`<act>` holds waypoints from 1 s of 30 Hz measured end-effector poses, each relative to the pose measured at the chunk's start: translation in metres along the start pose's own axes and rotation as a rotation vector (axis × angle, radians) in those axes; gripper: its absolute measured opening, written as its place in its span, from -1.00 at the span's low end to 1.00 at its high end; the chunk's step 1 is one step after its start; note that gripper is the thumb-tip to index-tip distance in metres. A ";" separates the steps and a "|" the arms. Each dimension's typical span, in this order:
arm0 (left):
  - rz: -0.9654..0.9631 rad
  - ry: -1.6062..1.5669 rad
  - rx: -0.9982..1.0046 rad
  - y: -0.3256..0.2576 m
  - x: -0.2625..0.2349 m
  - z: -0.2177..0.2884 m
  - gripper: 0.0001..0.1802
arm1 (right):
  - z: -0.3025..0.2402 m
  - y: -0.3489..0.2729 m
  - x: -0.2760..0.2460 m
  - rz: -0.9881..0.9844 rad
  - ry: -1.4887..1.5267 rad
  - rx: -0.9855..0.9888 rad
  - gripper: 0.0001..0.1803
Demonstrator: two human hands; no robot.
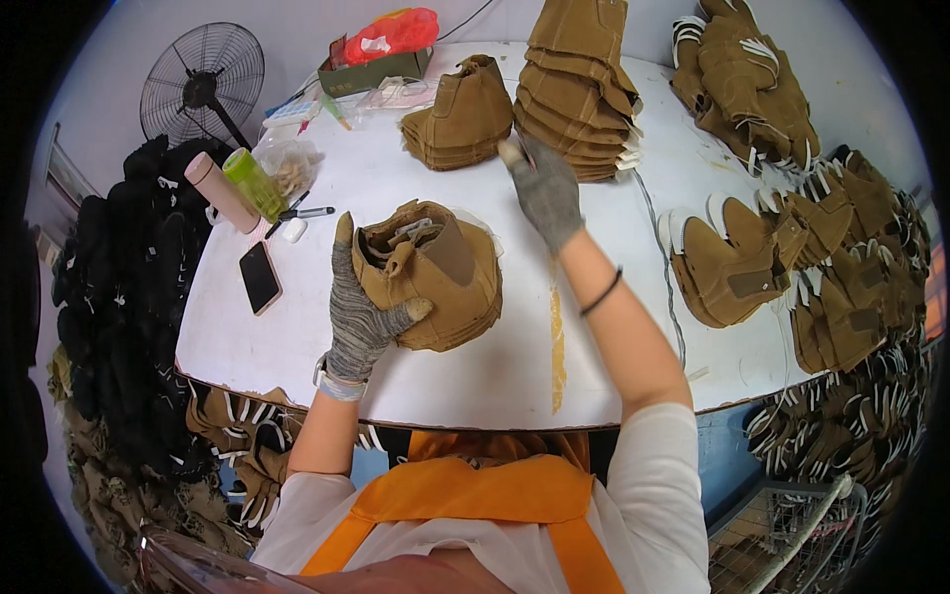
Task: The person trims excess material from the edges of boot upper components using a small pair of snips and places the finished pieces onto a stack.
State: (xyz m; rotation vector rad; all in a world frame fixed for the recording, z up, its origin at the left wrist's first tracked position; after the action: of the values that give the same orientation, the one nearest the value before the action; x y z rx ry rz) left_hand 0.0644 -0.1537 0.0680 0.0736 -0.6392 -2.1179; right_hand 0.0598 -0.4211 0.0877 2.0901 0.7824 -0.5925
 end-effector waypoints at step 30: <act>0.055 0.357 0.179 -0.008 -0.021 0.002 0.25 | -0.094 0.195 -0.019 0.219 -0.385 -0.246 -0.62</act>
State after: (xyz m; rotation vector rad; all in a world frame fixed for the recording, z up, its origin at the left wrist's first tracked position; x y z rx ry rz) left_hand 0.0705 -0.1321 0.0625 0.5148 -0.6048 -1.9254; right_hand 0.1966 -0.4440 0.2544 1.7343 0.3793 -0.7104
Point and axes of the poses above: each hand's wrist, its own y-axis towards the middle knuckle, its own x-axis out of the palm, z = x × y, the point moved 6 cm from there along y, towards the middle knuckle, and after that the axes turned 12 degrees about -y, right-handed, at the moved point
